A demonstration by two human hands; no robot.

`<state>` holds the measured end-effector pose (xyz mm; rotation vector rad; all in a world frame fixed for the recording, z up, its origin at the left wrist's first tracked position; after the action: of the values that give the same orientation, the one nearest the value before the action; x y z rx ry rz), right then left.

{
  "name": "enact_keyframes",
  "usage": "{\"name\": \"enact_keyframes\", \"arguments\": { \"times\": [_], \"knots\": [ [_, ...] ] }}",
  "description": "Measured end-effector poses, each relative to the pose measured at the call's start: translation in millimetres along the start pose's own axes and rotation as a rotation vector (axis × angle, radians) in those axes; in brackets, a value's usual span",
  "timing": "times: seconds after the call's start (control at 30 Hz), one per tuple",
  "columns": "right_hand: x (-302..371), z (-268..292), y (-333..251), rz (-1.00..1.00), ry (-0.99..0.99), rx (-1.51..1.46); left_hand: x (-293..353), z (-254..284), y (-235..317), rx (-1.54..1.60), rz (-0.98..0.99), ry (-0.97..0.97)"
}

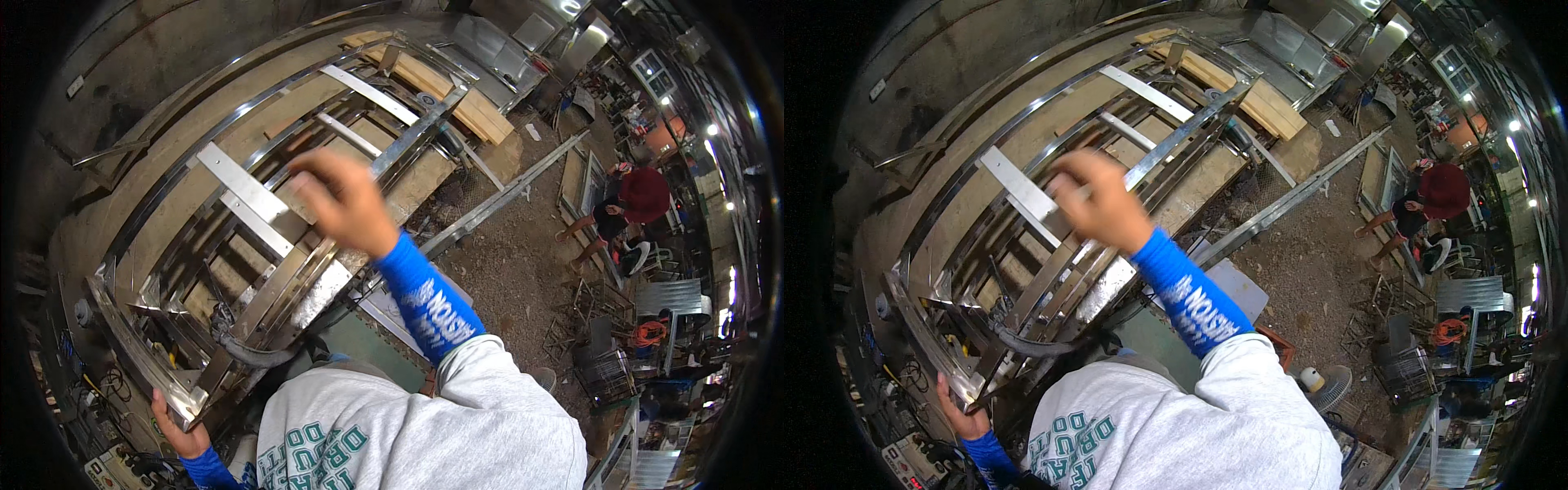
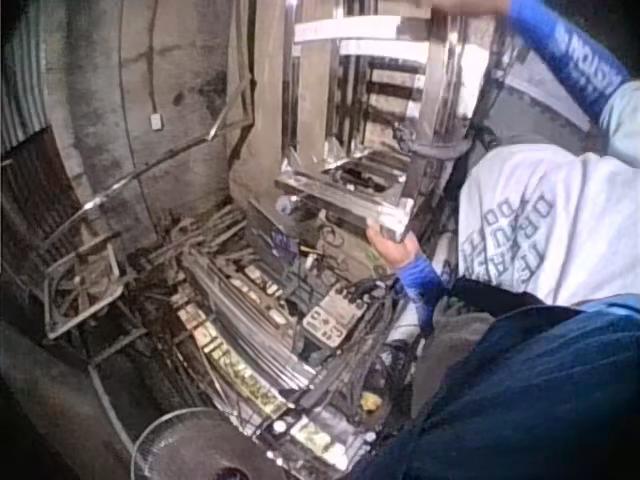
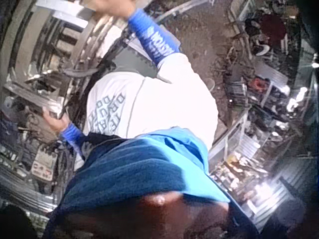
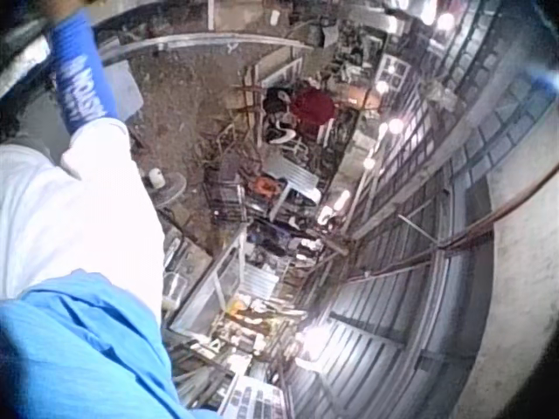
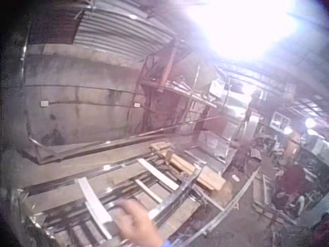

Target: The person welds a metal frame using a TIG torch and filler rod. They adjust the welding machine settings, position the frame, and apply welds to multiple joints while feeding filler material.

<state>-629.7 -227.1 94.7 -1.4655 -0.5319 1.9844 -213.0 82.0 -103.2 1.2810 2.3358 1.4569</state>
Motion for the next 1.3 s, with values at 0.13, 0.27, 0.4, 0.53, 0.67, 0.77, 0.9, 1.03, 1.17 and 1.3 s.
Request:
{"name": "enact_keyframes", "arguments": {
  "times": [0.13,0.27,0.4,0.53,0.67,0.77,0.9,1.03,1.17,1.3],
  "knots": [
    [28,-87,-99,0.039,-0.503,0.090,-8,5,-7,-0.061,-0.011,-0.114],
    [52,-157,-107,-0.132,-1.170,0.369,4,-25,8,-0.174,0.036,-0.145],
    [75,-179,-95,0.038,-1.006,0.504,4,-66,-9,-0.171,0.033,-0.213],
    [91,-174,-112,-0.225,-0.720,0.339,16,-76,2,-0.283,-0.122,-0.220],
    [81,-161,-114,-0.214,-0.663,0.297,32,-89,10,-0.311,-0.115,-0.199],
    [87,-167,-122,-0.260,-0.677,0.317,35,-85,17,-0.286,-0.101,-0.199],
    [83,-165,-128,-0.227,-0.636,0.275,47,-97,28,-0.212,-0.232,-0.063],
    [80,-162,-127,-0.249,-0.636,0.292,36,-97,30,-0.421,-0.242,-0.214],
    [81,-159,-122,-0.238,-0.621,0.276,32,-93,24,-0.475,-0.198,-0.282],
    [80,-158,-120,-0.211,-0.585,0.229,38,-106,31,-0.397,-0.229,-0.289]
  ]
}}
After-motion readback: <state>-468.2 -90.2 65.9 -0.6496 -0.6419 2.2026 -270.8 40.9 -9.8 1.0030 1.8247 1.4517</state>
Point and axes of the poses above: each hand's wrist, its own x-axis away from the middle knuckle, its own z-axis out of the back of the hand, y = z × x, the point moved 7 cm from there along -x, towards the middle knuckle, and after that the axes turned 3 degrees about y, right-handed, at the moved point
